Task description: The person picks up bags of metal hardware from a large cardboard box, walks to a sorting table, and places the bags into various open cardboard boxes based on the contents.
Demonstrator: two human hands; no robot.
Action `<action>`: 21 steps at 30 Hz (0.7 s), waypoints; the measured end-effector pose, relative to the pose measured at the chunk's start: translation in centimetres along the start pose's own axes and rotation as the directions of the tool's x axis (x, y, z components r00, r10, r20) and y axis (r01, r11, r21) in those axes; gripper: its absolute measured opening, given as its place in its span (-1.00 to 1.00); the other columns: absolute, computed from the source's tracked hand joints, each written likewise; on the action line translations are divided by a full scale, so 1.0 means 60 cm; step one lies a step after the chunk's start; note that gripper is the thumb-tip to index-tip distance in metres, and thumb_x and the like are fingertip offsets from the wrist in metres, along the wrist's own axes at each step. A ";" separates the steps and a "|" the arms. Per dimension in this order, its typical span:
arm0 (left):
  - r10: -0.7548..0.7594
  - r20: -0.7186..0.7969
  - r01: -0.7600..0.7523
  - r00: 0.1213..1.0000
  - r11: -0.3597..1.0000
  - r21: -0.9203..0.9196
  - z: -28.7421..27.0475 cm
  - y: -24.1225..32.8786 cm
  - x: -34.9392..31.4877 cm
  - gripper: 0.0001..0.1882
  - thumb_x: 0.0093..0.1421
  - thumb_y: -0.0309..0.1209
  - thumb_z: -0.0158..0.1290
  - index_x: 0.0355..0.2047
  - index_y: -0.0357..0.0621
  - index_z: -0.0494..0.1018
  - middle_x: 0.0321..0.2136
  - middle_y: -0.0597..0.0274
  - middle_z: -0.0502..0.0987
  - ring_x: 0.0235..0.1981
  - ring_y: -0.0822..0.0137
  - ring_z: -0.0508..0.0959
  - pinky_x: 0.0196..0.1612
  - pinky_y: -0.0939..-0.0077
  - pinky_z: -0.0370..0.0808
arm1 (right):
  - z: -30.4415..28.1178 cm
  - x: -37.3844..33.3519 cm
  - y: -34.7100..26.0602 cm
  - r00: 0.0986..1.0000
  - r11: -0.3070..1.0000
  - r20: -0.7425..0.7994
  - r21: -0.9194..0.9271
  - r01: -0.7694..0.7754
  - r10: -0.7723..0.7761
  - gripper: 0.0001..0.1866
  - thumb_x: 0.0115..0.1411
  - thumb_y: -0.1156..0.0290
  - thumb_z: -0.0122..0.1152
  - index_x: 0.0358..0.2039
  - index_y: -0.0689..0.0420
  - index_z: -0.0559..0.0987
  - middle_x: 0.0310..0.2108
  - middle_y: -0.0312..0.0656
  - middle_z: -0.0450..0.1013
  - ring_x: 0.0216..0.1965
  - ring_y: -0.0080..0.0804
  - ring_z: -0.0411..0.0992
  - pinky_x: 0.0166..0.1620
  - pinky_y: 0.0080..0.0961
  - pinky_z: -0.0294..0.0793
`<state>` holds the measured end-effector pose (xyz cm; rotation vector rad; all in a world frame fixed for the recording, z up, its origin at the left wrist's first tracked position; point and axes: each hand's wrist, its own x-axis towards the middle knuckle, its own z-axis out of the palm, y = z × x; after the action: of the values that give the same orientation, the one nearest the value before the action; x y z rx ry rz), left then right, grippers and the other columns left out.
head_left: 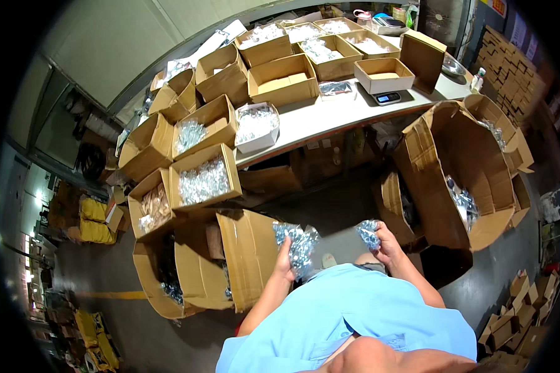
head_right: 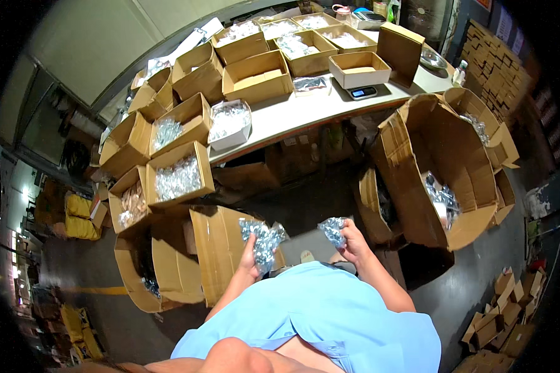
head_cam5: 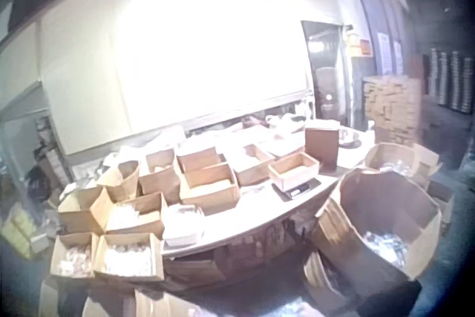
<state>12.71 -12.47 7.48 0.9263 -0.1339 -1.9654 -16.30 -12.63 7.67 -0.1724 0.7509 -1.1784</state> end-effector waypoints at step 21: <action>0.279 -0.041 -0.280 0.959 0.960 -0.011 0.356 0.443 0.561 -0.59 0.25 -0.05 -0.17 -0.20 -0.16 0.39 -0.41 0.12 0.54 -0.47 0.25 0.56 -0.47 0.37 0.56 | 0.279 0.738 -0.410 0.978 0.957 0.211 -0.282 0.068 -0.007 -0.74 0.02 0.58 -0.01 -0.31 0.00 0.21 -0.53 -0.28 0.25 -0.70 -0.64 0.17 -0.70 -0.74 0.17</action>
<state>7.78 -59.41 15.65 0.8826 -0.2137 -1.6838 -17.27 -65.69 12.89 -0.5476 0.7333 -1.0630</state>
